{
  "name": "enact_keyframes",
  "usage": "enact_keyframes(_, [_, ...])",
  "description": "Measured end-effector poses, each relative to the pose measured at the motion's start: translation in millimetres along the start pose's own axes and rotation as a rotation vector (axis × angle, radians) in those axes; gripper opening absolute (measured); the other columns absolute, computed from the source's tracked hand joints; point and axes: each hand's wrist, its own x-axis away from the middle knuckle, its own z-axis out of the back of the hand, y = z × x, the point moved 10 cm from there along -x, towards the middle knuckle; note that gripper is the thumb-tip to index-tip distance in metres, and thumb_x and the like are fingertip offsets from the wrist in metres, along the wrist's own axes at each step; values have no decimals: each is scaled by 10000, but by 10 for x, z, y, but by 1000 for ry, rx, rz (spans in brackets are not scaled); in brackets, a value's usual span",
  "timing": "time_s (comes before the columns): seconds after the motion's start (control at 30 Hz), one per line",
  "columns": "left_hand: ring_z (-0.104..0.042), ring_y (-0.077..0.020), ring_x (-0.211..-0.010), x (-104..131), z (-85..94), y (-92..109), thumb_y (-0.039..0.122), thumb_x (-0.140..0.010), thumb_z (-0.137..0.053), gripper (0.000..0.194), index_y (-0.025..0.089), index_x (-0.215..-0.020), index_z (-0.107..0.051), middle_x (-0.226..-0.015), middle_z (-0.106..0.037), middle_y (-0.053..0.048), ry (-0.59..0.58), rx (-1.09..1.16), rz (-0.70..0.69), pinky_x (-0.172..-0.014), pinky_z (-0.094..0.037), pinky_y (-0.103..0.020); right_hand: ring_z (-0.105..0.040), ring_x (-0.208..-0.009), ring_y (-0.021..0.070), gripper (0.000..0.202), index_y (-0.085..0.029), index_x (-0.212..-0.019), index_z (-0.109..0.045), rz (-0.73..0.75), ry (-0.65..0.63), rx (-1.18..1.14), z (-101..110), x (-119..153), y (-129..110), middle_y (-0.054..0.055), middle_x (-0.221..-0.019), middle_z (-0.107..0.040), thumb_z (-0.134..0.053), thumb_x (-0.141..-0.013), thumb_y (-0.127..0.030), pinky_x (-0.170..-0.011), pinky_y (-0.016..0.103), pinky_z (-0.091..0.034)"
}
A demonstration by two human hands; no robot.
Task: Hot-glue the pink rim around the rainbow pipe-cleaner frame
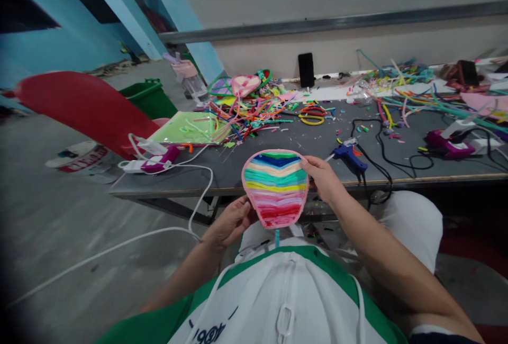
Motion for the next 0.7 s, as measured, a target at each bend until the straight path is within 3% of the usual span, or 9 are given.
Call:
enact_keyframes(0.13, [-646,-232,-967,3,-37,21,335,-744,-717,427,128,-1105,-623,-1097,-668,-149,-36,31,18,-823,-518,-332,-652,-630,172,334,-256,-953,-695,3,11,-5,20,-26,32,13,-821,-734,-706,-681,-451,-468,247,-476])
enact_keyframes(0.5, [-671,-207,-904,-72,74,52,223,-750,-708,320,125,-1048,-647,-1039,-704,-112,151,-30,27,-804,-543,-300,-660,-648,162,330,-278,-958,-695,-22,-18,-9,-72,-10,82,-4,-831,-734,-696,-689,-467,-472,228,-482])
enact_keyframes(0.7, [-626,-251,-1051,-146,21,254,436,-838,-579,421,156,-1149,-621,-1138,-674,-107,55,67,34,-883,-524,-362,-657,-648,162,329,-280,-952,-699,-20,-30,10,-119,5,61,-10,-823,-734,-698,-687,-475,-477,230,-479])
